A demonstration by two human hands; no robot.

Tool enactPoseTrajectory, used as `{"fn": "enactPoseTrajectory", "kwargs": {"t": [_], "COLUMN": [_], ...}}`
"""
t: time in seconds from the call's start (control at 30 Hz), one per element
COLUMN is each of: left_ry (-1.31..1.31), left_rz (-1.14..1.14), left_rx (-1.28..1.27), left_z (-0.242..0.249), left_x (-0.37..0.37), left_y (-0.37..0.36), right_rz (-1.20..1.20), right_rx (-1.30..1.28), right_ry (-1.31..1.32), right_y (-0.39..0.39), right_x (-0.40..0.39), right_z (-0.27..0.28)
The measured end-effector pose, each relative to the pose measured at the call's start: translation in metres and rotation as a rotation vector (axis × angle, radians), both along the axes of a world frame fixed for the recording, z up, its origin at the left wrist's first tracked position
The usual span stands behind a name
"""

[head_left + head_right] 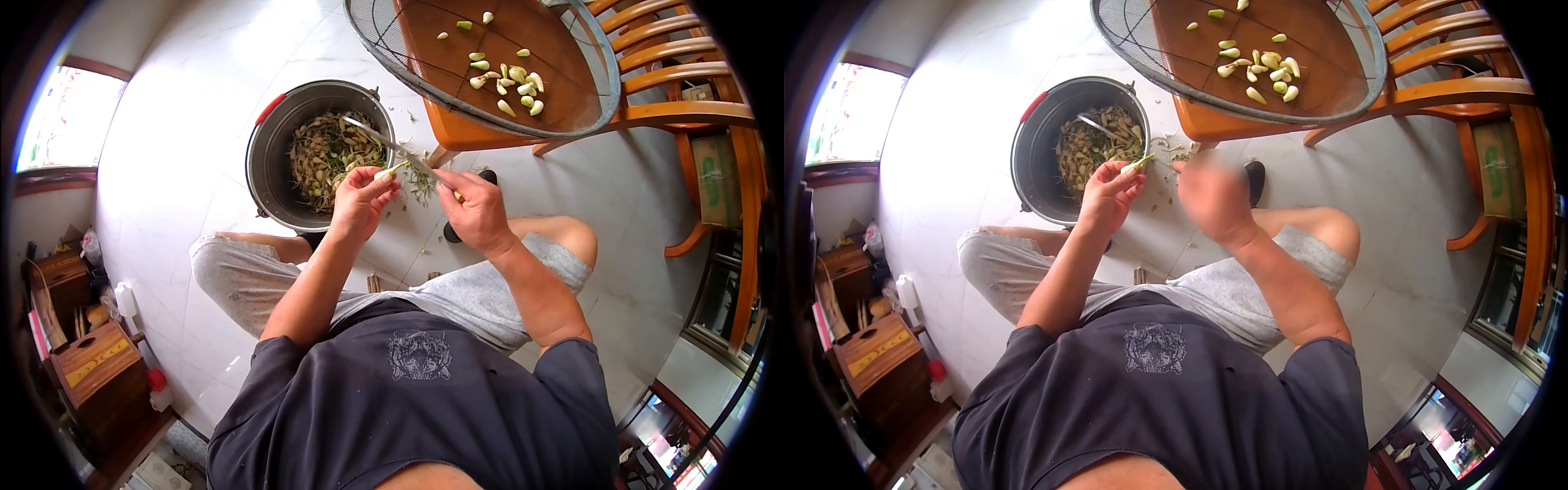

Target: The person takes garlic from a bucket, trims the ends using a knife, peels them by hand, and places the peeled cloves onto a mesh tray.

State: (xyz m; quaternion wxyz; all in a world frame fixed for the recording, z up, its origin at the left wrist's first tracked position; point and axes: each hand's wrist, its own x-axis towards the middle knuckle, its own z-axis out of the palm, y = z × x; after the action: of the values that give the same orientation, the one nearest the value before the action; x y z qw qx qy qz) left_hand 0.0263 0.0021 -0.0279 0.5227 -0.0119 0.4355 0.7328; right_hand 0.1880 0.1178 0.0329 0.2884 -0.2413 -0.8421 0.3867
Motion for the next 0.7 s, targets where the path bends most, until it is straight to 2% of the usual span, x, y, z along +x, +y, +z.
{"fn": "enactPoseTrajectory", "kwargs": {"t": [0.27,0.37,0.57,0.67,0.7], "left_ry": [0.038,0.039,0.093,0.11,0.107], "left_rz": [-0.017,-0.011,-0.013,-0.036,-0.064], "left_rx": [0.03,0.046,0.044,0.072,0.078], "left_z": [0.001,0.004,0.008,0.014,0.018], "left_x": [0.009,0.011,0.011,0.008,0.006], "left_y": [0.002,0.003,0.002,-0.001,-0.002], "right_rz": [0.091,0.036,0.067,-0.019,-0.014], "right_rx": [0.191,0.087,0.101,0.041,-0.002], "right_ry": [-0.06,-0.134,-0.195,-0.444,-0.618], "right_y": [-0.004,-0.008,-0.009,0.002,0.01], "right_x": [-0.002,0.001,0.001,0.013,0.018], "right_z": [-0.008,-0.01,-0.006,-0.03,-0.027]}}
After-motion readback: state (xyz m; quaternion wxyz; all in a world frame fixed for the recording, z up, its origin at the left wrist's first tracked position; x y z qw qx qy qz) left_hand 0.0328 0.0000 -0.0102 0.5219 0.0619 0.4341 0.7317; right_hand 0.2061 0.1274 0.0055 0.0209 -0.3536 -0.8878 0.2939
